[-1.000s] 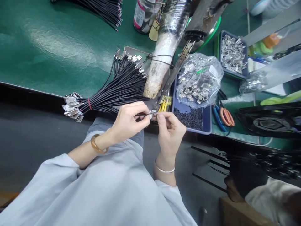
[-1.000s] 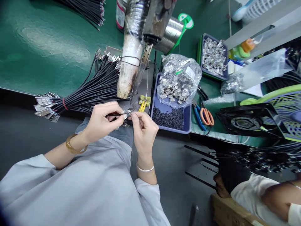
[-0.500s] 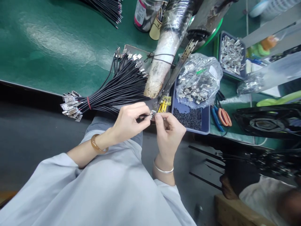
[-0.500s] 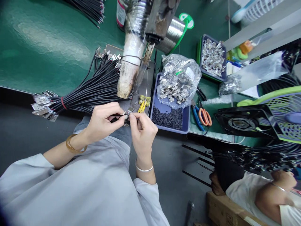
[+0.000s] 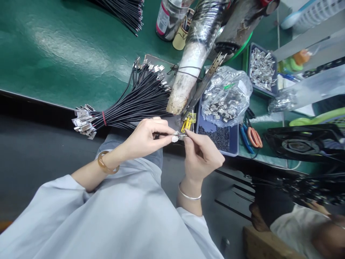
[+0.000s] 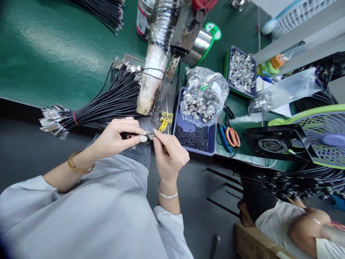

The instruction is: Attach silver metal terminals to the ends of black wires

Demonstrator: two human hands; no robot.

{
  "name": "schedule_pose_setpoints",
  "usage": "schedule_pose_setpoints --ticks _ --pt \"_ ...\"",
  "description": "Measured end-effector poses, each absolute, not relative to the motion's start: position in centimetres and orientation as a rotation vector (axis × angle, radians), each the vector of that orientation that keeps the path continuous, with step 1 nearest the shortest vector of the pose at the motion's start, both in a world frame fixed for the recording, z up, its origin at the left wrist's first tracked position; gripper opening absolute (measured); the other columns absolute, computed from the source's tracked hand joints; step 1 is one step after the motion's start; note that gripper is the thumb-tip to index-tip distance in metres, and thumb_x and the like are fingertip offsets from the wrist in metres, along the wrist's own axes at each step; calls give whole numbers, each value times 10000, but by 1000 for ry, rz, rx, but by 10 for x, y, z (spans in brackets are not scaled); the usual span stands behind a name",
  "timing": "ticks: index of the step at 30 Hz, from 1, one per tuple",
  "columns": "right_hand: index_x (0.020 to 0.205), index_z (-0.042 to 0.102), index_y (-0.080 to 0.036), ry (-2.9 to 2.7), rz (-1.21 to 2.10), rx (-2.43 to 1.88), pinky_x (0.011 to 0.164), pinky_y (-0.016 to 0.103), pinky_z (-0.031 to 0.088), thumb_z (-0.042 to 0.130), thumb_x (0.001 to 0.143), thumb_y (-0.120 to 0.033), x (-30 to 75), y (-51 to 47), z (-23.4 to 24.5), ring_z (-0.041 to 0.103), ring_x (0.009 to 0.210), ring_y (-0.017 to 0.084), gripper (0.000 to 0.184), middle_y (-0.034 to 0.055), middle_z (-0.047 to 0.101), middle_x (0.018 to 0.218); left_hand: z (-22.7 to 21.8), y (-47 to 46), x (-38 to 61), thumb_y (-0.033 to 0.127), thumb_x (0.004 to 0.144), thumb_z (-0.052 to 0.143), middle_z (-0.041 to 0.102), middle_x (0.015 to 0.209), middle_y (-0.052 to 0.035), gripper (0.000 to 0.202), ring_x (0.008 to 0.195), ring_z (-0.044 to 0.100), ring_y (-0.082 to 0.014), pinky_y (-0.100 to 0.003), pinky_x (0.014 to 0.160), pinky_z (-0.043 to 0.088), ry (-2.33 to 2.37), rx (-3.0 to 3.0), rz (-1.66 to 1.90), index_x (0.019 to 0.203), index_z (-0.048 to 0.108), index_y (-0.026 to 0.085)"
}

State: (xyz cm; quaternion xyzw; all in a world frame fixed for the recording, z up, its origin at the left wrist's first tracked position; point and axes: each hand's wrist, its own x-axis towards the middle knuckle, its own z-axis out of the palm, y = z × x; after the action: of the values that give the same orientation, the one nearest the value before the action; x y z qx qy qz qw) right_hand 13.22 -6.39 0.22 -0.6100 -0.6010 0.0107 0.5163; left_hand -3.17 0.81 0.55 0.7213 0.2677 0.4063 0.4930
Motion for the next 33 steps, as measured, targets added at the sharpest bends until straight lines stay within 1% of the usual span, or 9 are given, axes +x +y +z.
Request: schedule_pose_setpoints --ticks 2,4,6,8,10,12,15,23,33 --pt "1006 764 -250 -1380 -60 -1413 435 243 408 660 913 -270 133 -66 4 561 452 106 141 -39 660 613 7 6 -26 146 834 656 598 606 15 139 564 462 -86 -221 537 351 708 1657 986 745 763 142" --pt "1093 708 -244 -1238 8 -1310 369 225 333 604 935 -275 134 -66 8 461 353 85 191 -74 597 552 7 4 -21 118 795 634 569 606 24 142 521 412 -61 -209 492 309 759 1577 1021 700 739 124" --pt "1144 644 -249 -1154 142 -1269 344 197 315 586 950 -248 134 -67 12 458 330 70 203 -82 655 609 6 4 -16 123 780 618 544 597 32 149 503 379 -50 -204 479 291 786 1543 1063 672 720 120" --pt "1103 630 -245 -1157 201 -1335 391 186 425 603 957 -210 134 -68 15 592 410 77 153 -55 748 745 6 4 -14 139 785 610 528 589 36 158 503 372 -49 -203 478 286 801 1547 1079 668 715 124" --pt "1020 651 -230 -1234 133 -1402 539 227 575 646 941 -185 134 -69 14 736 601 121 90 -19 787 857 6 5 -14 152 790 610 526 589 35 160 505 376 -52 -204 479 288 818 1563 1073 677 721 129" --pt "948 672 -226 -1384 31 -1406 684 281 637 702 900 -164 133 -68 11 787 793 167 83 7 796 925 6 5 -14 160 797 613 530 597 31 162 509 384 -55 -207 481 290 838 1575 1060 687 729 132" --pt "896 677 -230 -1553 2 -1391 758 308 645 709 883 -144 132 -62 5 783 918 187 93 27 799 984 8 6 -14 160 813 613 525 605 28 172 514 393 -58 -210 485 293 861 1591 1058 699 740 134" --pt "862 632 -220 -1423 198 -1410 701 280 642 674 912 -202 130 -52 2 780 912 180 68 40 791 971 5 8 -12 112 805 635 489 566 38 168 548 422 -82 -236 551 323 903 1735 1127 660 711 150" --pt "868 645 -222 -1460 156 -1435 685 270 634 681 905 -199 131 -49 4 781 864 170 56 40 794 991 3 7 -4 111 816 620 460 548 42 175 551 413 -96 -250 566 346 988 1850 1264 661 687 157"
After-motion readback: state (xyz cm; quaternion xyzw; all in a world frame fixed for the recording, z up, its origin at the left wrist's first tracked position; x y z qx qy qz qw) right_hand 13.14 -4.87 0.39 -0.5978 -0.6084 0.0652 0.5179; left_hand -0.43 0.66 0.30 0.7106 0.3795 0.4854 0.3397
